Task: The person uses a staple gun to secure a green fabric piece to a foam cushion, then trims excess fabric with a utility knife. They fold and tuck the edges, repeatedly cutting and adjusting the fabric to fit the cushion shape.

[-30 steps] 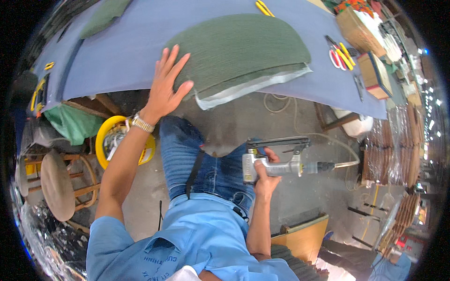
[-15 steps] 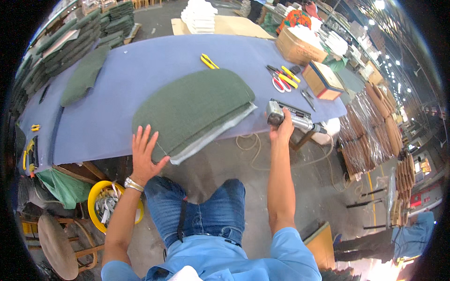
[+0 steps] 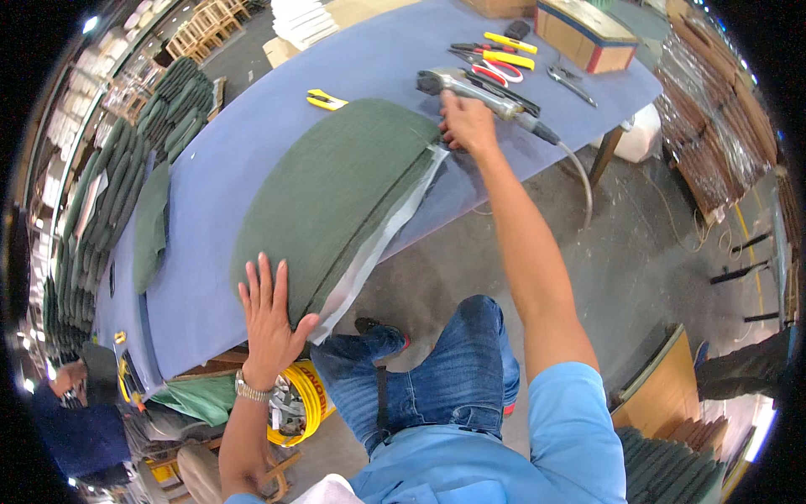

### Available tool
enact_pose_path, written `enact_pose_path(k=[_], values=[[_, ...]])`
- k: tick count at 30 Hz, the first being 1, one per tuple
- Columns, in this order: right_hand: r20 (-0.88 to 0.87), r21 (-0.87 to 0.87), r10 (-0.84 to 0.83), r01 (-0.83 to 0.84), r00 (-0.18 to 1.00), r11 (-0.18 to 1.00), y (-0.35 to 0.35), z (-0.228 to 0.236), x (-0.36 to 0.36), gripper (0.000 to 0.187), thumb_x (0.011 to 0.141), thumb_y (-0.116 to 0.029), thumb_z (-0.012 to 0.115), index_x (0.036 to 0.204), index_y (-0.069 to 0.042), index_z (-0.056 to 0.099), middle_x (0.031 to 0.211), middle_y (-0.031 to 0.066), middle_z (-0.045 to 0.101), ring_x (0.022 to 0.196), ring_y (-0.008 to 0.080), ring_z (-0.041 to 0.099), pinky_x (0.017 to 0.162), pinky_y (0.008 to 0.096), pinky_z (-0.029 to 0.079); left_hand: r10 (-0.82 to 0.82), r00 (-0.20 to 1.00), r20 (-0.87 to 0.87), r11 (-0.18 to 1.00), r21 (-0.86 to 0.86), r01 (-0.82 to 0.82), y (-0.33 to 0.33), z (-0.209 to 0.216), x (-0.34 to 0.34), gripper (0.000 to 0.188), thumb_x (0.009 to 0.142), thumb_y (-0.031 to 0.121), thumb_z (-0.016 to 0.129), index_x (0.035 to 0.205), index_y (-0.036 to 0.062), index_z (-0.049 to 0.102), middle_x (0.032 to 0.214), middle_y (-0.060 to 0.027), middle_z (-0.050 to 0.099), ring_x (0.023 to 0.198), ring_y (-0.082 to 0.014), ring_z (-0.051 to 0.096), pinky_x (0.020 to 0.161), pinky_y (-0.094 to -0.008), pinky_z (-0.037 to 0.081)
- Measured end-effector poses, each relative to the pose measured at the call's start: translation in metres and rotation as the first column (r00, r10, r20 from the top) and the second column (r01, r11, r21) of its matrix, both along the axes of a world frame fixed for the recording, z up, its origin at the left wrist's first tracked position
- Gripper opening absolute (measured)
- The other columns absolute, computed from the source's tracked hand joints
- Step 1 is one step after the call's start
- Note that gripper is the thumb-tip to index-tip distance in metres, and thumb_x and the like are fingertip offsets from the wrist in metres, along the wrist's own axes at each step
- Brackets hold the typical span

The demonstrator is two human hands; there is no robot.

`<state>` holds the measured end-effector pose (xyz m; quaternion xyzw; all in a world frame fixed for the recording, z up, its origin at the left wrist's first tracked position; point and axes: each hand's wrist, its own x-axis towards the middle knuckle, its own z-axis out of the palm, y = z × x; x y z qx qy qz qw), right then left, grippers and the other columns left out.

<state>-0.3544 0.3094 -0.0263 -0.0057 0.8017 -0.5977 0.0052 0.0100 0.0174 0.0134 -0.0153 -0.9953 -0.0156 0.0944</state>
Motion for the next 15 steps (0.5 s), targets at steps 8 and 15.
enact_pose_path(k=[8,15], values=[[-0.373,0.272,0.119,-0.015,0.920,0.962,-0.009,-0.020,0.014,0.040,0.096,-0.047,0.056,0.109,-0.015,0.078,0.115,0.0176,0.073,0.110,0.0373,0.069,0.098,0.0498,0.051,-0.292,0.952,0.093,0.933,-0.189,0.305,0.082,0.029,-0.152,0.098,0.092,0.069,0.056,0.162,0.0054,0.029,0.170,-0.0184,0.021,0.158,-0.0369,0.015,0.125,-0.0603,0.009],[-0.344,0.339,0.082,0.043,0.935,0.940,-0.009,-0.010,0.003,0.048,0.099,-0.045,0.054,0.088,-0.003,0.076,0.094,0.0220,0.074,0.091,0.0421,0.071,0.084,0.0554,0.055,-0.435,0.898,0.056,0.882,-0.175,0.438,0.130,0.014,-0.232,0.097,0.094,0.062,0.058,0.161,-0.0004,0.025,0.167,-0.0223,0.027,0.156,-0.0386,0.022,0.125,-0.0574,0.015]])
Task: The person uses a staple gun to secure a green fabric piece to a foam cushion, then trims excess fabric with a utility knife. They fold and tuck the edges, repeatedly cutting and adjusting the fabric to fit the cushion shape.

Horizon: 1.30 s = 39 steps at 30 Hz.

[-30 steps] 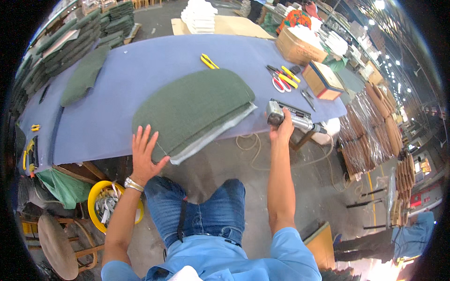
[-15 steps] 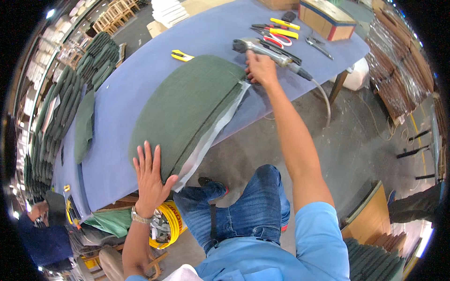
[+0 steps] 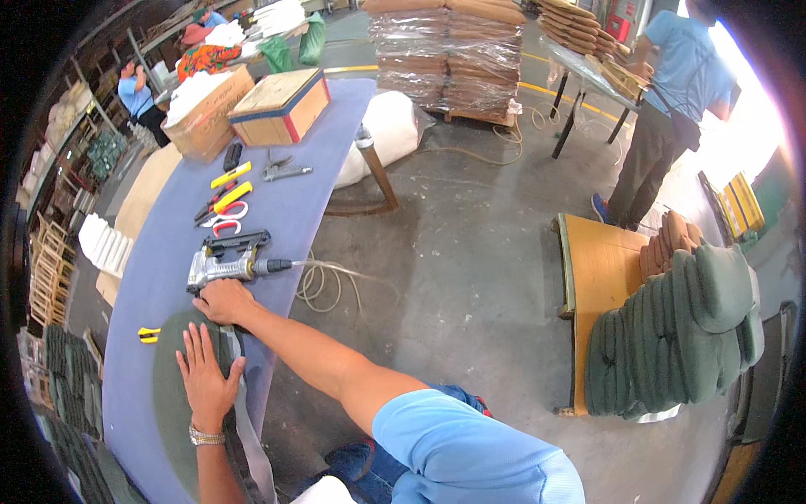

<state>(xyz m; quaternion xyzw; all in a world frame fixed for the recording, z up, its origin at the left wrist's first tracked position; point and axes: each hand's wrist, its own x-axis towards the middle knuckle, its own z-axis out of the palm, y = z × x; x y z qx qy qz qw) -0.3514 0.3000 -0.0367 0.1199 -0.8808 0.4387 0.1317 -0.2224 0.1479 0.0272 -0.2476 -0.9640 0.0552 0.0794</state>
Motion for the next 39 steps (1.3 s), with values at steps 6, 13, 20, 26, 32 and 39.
enact_pose_path(k=[6,13,20,26,32,39], values=[[-0.024,-0.005,0.032,-0.032,0.999,0.999,0.000,0.006,0.001,0.044,0.099,-0.042,0.056,0.090,-0.003,0.076,0.093,0.0219,0.074,0.089,0.0427,0.071,0.083,0.0546,0.056,0.019,0.997,0.070,0.921,0.387,-0.044,-0.064,0.021,0.052,0.076,0.100,0.041,0.062,0.157,-0.0002,0.035,0.159,-0.0242,0.040,0.148,-0.0427,0.035,0.122,-0.0520,0.025],[-0.074,0.032,0.047,-0.044,0.996,0.999,-0.009,0.006,0.008,0.048,0.098,-0.048,0.057,0.088,-0.004,0.076,0.087,0.0191,0.074,0.085,0.0411,0.070,0.079,0.0539,0.055,0.681,0.731,0.038,0.613,0.516,-0.598,-0.177,0.020,0.181,0.058,0.106,0.041,0.055,0.131,-0.0098,0.062,0.133,-0.0331,0.061,0.124,-0.0475,0.057,0.110,-0.0469,0.044],[-0.048,0.095,0.037,-0.032,0.998,0.995,-0.007,0.007,0.009,0.050,0.098,-0.050,0.055,0.091,-0.006,0.077,0.091,0.0195,0.074,0.088,0.0421,0.070,0.081,0.0538,0.054,0.810,0.566,0.156,0.294,0.728,-0.620,-0.171,0.005,0.203,0.058,0.105,0.044,0.057,0.128,-0.0089,0.065,0.129,-0.0318,0.064,0.118,-0.0445,0.062,0.105,-0.0455,0.047],[0.054,0.135,-0.039,0.031,0.998,0.990,0.005,0.009,0.009,0.051,0.097,-0.053,0.053,0.099,-0.007,0.076,0.100,0.0196,0.074,0.097,0.0417,0.070,0.087,0.0532,0.054,0.762,0.562,0.323,-0.204,0.942,-0.265,-0.164,-0.050,0.213,0.052,0.105,0.035,0.061,0.143,0.0002,0.057,0.143,-0.0169,0.060,0.125,-0.0294,0.058,0.109,-0.0404,0.043],[0.006,-0.204,-0.044,0.044,0.999,0.978,-0.027,0.024,0.030,0.056,0.100,-0.055,0.050,0.105,-0.004,0.073,0.102,0.0242,0.072,0.100,0.0428,0.068,0.088,0.0498,0.051,0.833,0.551,-0.052,0.222,0.943,-0.246,-0.136,0.030,0.255,0.058,0.102,0.045,0.061,0.126,-0.0068,0.068,0.123,-0.0288,0.069,0.113,-0.0434,0.064,0.102,-0.0457,0.049],[-0.099,0.042,0.150,-0.146,0.984,0.988,-0.024,0.073,0.027,0.058,0.110,-0.042,0.027,0.134,-0.004,0.064,0.118,0.0228,0.072,0.112,0.0404,0.067,0.103,0.0495,0.047,0.529,0.759,-0.381,0.612,0.790,-0.029,-0.199,0.047,0.287,0.062,0.085,0.031,0.085,0.134,-0.0004,0.064,0.130,-0.0161,0.068,0.117,-0.0305,0.065,0.102,-0.0421,0.050]])
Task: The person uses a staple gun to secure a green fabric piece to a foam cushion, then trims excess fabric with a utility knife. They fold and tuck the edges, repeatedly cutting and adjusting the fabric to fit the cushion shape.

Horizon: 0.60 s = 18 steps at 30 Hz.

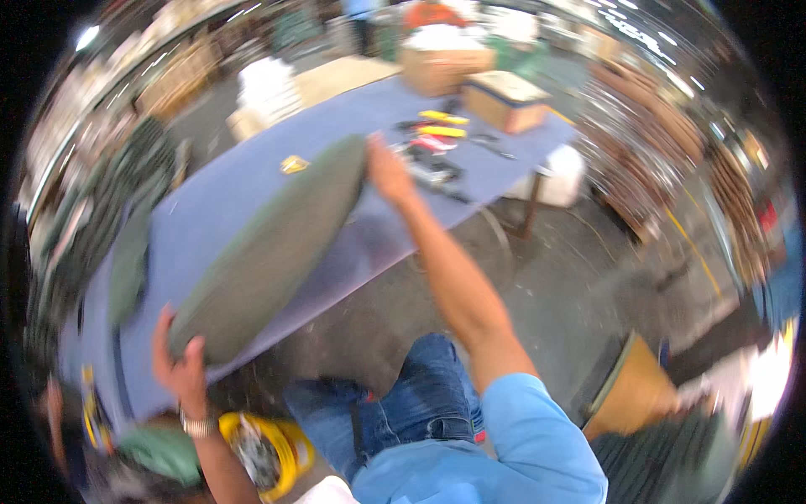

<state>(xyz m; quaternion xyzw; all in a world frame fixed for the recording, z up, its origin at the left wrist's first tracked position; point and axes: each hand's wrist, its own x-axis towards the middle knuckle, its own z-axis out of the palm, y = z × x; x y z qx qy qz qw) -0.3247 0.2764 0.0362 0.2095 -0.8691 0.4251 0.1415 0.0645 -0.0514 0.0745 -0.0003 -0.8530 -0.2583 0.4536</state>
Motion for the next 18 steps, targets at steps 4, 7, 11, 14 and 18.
enact_pose_path(k=[4,7,11,14,18], values=[[-0.115,-0.330,0.068,-0.103,0.991,0.939,-0.007,0.044,0.046,0.076,0.110,-0.056,0.027,0.108,-0.001,0.078,0.102,0.0181,0.076,0.102,0.0298,0.071,0.096,0.0395,0.050,0.031,0.993,0.111,0.992,-0.128,-0.016,0.013,-0.021,0.001,0.073,0.070,0.040,0.093,0.129,0.0046,0.068,0.113,-0.0148,0.074,0.100,-0.0316,0.072,0.088,-0.0382,0.056],[-0.170,-0.221,0.124,-0.161,0.978,0.962,-0.014,0.053,0.057,0.071,0.108,-0.055,0.033,0.102,-0.002,0.080,0.098,0.0191,0.076,0.098,0.0273,0.070,0.091,0.0394,0.051,0.046,0.987,0.151,0.996,-0.089,-0.033,0.021,-0.024,0.012,0.072,0.070,0.039,0.093,0.129,0.0055,0.068,0.112,-0.0137,0.075,0.100,-0.0301,0.073,0.090,-0.0376,0.056],[-0.284,-0.070,0.133,-0.159,0.949,0.985,-0.010,0.059,0.081,0.069,0.108,-0.051,0.034,0.092,-0.002,0.080,0.084,0.0162,0.074,0.087,0.0347,0.067,0.083,0.0448,0.050,0.015,0.998,0.065,0.997,-0.075,-0.010,0.030,-0.020,0.007,0.070,0.067,0.035,0.096,0.124,0.0047,0.070,0.110,-0.0133,0.075,0.099,-0.0283,0.073,0.089,-0.0367,0.056],[-0.475,0.024,0.189,-0.202,0.860,0.979,-0.022,0.060,0.102,0.055,0.108,-0.040,0.042,0.085,-0.007,0.078,0.084,0.0135,0.073,0.090,0.0345,0.065,0.094,0.0463,0.045,-0.002,1.000,0.027,0.996,-0.086,0.004,0.029,-0.019,0.001,0.069,0.067,0.035,0.096,0.123,0.0038,0.070,0.109,-0.0134,0.075,0.099,-0.0279,0.073,0.089,-0.0365,0.056],[-0.581,0.156,0.222,-0.160,0.783,0.975,-0.048,0.062,0.149,0.048,0.107,-0.032,0.040,0.084,-0.011,0.076,0.086,0.0096,0.071,0.095,0.0337,0.063,0.097,0.0472,0.042,0.018,0.999,0.036,0.996,-0.090,-0.015,0.030,-0.017,0.000,0.069,0.068,0.035,0.095,0.124,0.0027,0.069,0.108,-0.0136,0.075,0.098,-0.0283,0.073,0.089,-0.0365,0.056]])
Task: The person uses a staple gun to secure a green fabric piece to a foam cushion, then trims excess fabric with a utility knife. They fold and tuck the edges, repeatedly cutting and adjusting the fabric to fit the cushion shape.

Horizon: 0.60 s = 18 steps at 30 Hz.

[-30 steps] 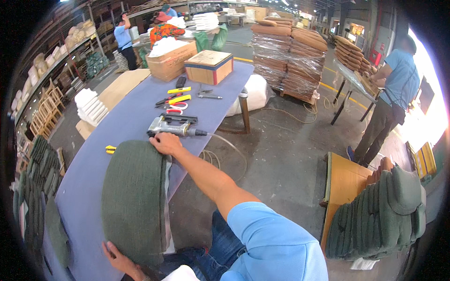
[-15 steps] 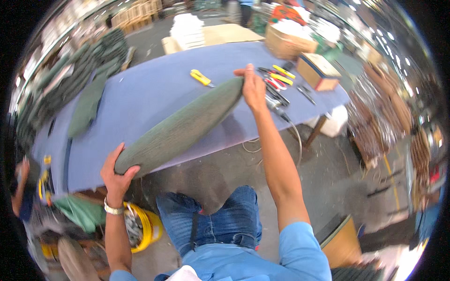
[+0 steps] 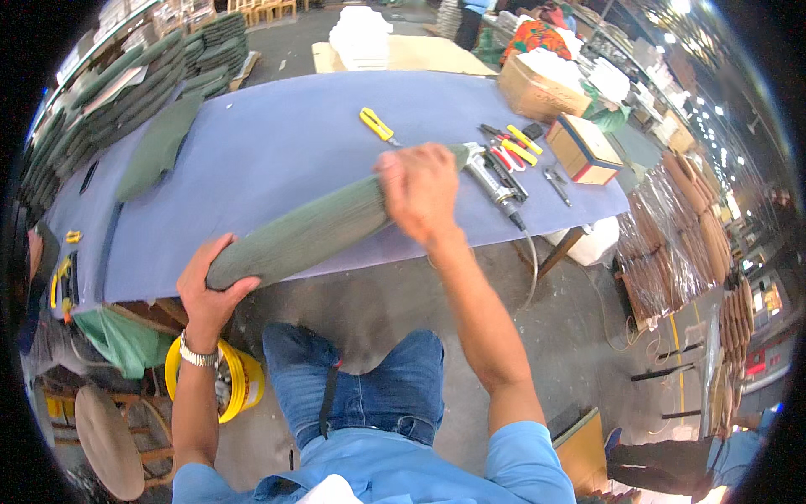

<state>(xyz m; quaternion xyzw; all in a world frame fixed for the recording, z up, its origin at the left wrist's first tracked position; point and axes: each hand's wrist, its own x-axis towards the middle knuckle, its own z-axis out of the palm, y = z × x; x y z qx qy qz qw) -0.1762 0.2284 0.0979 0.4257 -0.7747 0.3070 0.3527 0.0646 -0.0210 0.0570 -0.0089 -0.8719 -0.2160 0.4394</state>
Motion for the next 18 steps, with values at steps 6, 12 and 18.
enact_pose_path(k=[6,12,18], values=[[-0.061,0.095,0.135,-0.129,0.989,0.987,-0.064,0.013,0.086,0.031,0.092,-0.031,0.065,0.071,-0.008,0.069,0.075,0.0088,0.068,0.079,0.0282,0.066,0.082,0.0423,0.050,0.017,1.000,-0.026,1.000,0.022,-0.017,-0.010,-0.007,0.002,0.070,0.066,0.035,0.096,0.120,0.0016,0.069,0.106,-0.0147,0.074,0.093,-0.0307,0.072,0.084,-0.0376,0.057],[-0.155,-0.002,0.227,-0.230,0.962,0.973,-0.068,0.010,0.070,0.025,0.091,-0.029,0.066,0.077,-0.009,0.072,0.077,0.0057,0.068,0.078,0.0261,0.065,0.080,0.0404,0.050,-0.009,0.994,-0.110,0.997,0.077,0.018,-0.009,-0.013,-0.007,0.072,0.067,0.042,0.095,0.120,0.0008,0.069,0.105,-0.0150,0.074,0.091,-0.0302,0.072,0.082,-0.0373,0.057],[-0.114,-0.032,0.197,-0.202,0.974,0.979,-0.044,0.007,0.019,0.019,0.093,-0.021,0.062,0.084,-0.008,0.073,0.087,0.0067,0.073,0.086,0.0271,0.068,0.090,0.0435,0.049,-0.035,0.989,-0.145,0.977,0.205,0.065,-0.008,-0.021,-0.011,0.066,0.075,0.040,0.092,0.122,-0.0005,0.068,0.108,-0.0158,0.075,0.095,-0.0288,0.072,0.085,-0.0366,0.056]])
